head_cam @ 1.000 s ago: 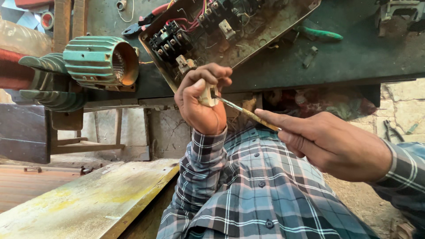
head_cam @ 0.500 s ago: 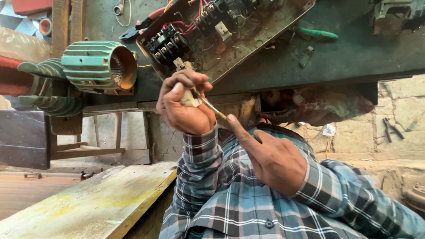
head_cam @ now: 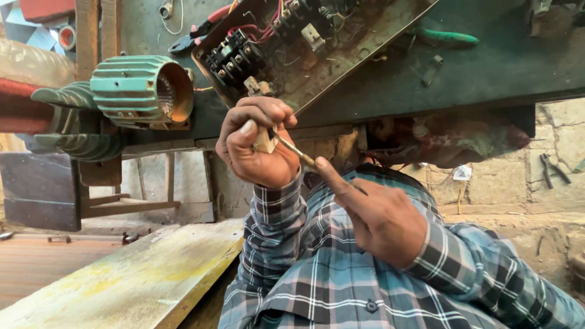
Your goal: The person removes a white plastic component from an electrical panel and uses a screwdriver to repeatedly scrape and chip away material from its interior. The person holds the component in one hand and manipulates the screwdriver with the other, focusing on hollowing out the inside of the plastic piece.
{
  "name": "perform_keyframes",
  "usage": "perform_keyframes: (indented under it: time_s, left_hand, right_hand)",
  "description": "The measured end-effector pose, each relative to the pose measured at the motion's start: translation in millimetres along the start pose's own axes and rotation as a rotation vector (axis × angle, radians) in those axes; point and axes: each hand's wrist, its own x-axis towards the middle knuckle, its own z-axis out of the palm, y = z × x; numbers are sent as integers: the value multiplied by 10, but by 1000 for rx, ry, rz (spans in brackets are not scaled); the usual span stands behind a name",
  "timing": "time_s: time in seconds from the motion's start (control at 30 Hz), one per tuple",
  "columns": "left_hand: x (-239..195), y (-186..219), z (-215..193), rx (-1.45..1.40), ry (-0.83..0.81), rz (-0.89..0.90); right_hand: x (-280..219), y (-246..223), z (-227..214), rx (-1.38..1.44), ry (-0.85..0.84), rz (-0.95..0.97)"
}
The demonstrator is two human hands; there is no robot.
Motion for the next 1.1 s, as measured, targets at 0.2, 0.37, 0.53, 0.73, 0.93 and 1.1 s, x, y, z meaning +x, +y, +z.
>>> perform_keyframes:
  time_s: [0.2, 0.37, 0.53, 0.73, 0.93, 1.1]
  left_hand:
    - [87, 10, 30, -17, 70, 26]
    - [130, 30, -12, -192, 134, -62]
    - [220, 128, -81, 4, -103, -28]
    - [127, 167, -16, 133, -172, -53]
    - [141, 184, -49, 46, -92, -101]
    - [189, 203, -83, 48, -128, -103]
  right_hand:
    - [6, 53, 148, -200, -1, 3]
    - [92, 60, 181, -199, 34, -43]
    - [207, 38, -118, 71, -10, -74]
    - [260, -94, -190, 4, 23, -2]
    - [204, -90, -302, 120, -108, 45]
    - [200, -25, -315, 88, -70, 35]
